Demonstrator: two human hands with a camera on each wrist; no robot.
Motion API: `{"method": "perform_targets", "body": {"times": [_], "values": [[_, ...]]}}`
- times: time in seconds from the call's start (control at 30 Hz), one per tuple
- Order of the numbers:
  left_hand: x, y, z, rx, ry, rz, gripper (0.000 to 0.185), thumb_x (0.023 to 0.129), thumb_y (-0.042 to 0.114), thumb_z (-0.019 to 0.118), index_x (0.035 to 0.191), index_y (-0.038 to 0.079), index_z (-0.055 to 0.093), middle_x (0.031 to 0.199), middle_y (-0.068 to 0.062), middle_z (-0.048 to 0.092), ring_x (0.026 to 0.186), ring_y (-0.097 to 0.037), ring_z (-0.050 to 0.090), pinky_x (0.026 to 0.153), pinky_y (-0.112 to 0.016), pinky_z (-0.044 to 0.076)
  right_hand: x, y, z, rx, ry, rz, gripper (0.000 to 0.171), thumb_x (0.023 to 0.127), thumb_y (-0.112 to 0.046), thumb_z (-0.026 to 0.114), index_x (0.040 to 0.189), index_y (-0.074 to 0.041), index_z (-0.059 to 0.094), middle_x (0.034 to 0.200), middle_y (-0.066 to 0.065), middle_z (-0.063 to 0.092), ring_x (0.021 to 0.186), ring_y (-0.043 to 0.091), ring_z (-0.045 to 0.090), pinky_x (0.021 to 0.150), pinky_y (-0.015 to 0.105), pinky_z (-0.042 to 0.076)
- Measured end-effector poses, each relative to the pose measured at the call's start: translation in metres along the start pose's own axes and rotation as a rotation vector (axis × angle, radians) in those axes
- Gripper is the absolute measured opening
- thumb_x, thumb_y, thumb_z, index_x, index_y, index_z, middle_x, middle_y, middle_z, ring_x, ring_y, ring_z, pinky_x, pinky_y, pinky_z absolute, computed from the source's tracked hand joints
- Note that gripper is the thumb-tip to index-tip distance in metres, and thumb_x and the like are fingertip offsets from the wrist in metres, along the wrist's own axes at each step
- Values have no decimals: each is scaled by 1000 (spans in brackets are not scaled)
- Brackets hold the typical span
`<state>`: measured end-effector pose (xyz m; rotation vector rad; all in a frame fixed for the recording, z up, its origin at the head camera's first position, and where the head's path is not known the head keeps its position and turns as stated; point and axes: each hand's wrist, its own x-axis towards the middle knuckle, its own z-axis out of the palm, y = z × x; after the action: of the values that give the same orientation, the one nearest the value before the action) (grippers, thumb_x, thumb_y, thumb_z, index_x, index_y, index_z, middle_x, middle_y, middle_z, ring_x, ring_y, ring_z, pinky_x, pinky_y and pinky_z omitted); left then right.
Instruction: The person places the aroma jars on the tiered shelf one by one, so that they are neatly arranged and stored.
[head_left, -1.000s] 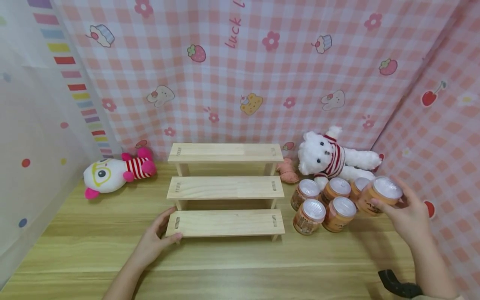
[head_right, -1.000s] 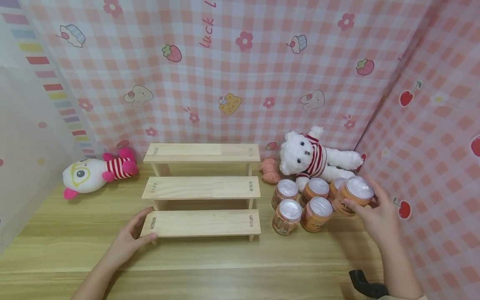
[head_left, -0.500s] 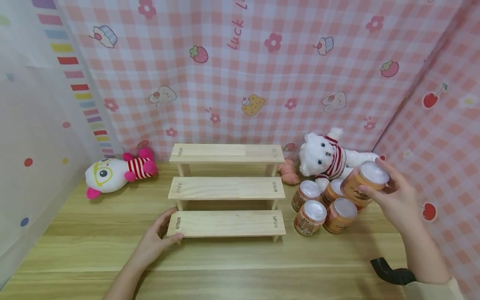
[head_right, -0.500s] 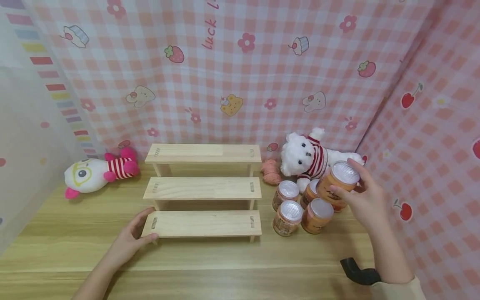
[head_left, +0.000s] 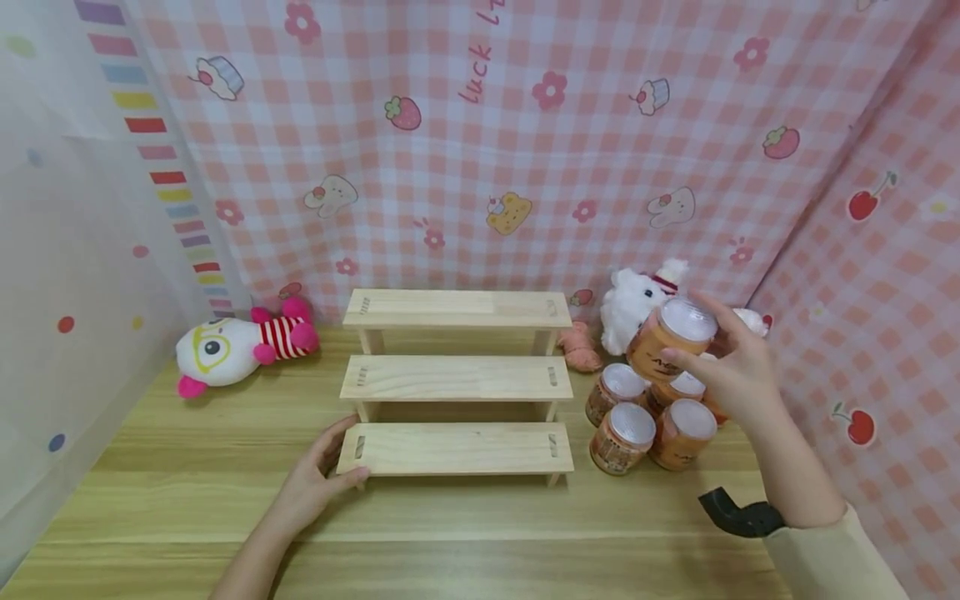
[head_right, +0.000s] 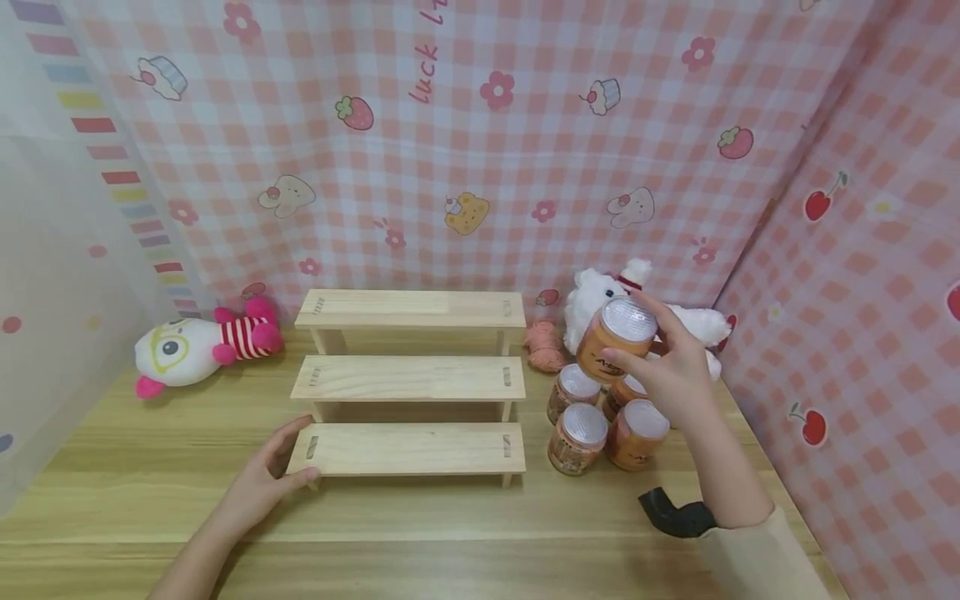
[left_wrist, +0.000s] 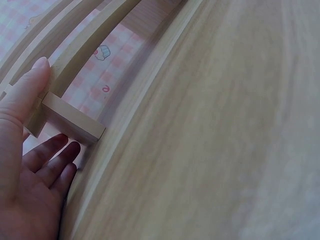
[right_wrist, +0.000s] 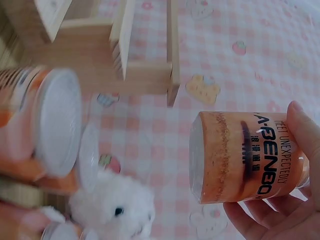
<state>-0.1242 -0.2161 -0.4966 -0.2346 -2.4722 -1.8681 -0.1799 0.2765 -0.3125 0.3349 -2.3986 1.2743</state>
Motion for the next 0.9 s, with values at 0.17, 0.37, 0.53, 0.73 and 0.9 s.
{"method": "perform_targets", "body": {"times": [0.17, 0.37, 0.53, 0.73, 0.9], "values": [[0, 0, 0, -9, -9, 2, 76, 81, 10, 77, 145, 6, 37, 140, -22, 45, 126, -36, 41, 93, -12, 34, 8, -14, 13, 21, -50, 14, 74, 81, -11, 78, 145, -15, 43, 130, 18, 51, 95, 5, 52, 68, 13, 44], [0, 1, 0, -15, -14, -4, 75, 82, 11, 77, 145, 7, 37, 141, -21, 45, 127, -35, 40, 93, -12, 34, 17, -28, 33, 110, -91, -36, 72, 80, -3, 77, 144, -11, 44, 126, 12, 52, 91, 10, 51, 67, 16, 44], [0, 1, -1, -4, -6, -2, 75, 81, 10, 77, 145, 6, 37, 139, -21, 47, 126, -35, 41, 93, -12, 34, 26, -42, 50, 173, -143, -63, 74, 78, 0, 78, 143, -8, 44, 136, 12, 48, 109, 12, 51, 86, 16, 43], [0, 0, -1, 2, -1, 1, 76, 81, 10, 77, 145, 6, 37, 139, -20, 47, 125, -35, 41, 93, -13, 34, 35, -65, 70, 230, -208, -44, 76, 76, -3, 80, 143, -11, 45, 131, 10, 52, 104, 22, 55, 78, 20, 48], [0, -1, 0, 0, -1, 9, 76, 81, 9, 77, 145, 5, 37, 139, -21, 46, 125, -35, 41, 93, -12, 34, 41, -78, 88, 307, -246, -44, 76, 74, 1, 80, 142, -9, 46, 131, 11, 51, 97, 23, 55, 68, 21, 48]]}}
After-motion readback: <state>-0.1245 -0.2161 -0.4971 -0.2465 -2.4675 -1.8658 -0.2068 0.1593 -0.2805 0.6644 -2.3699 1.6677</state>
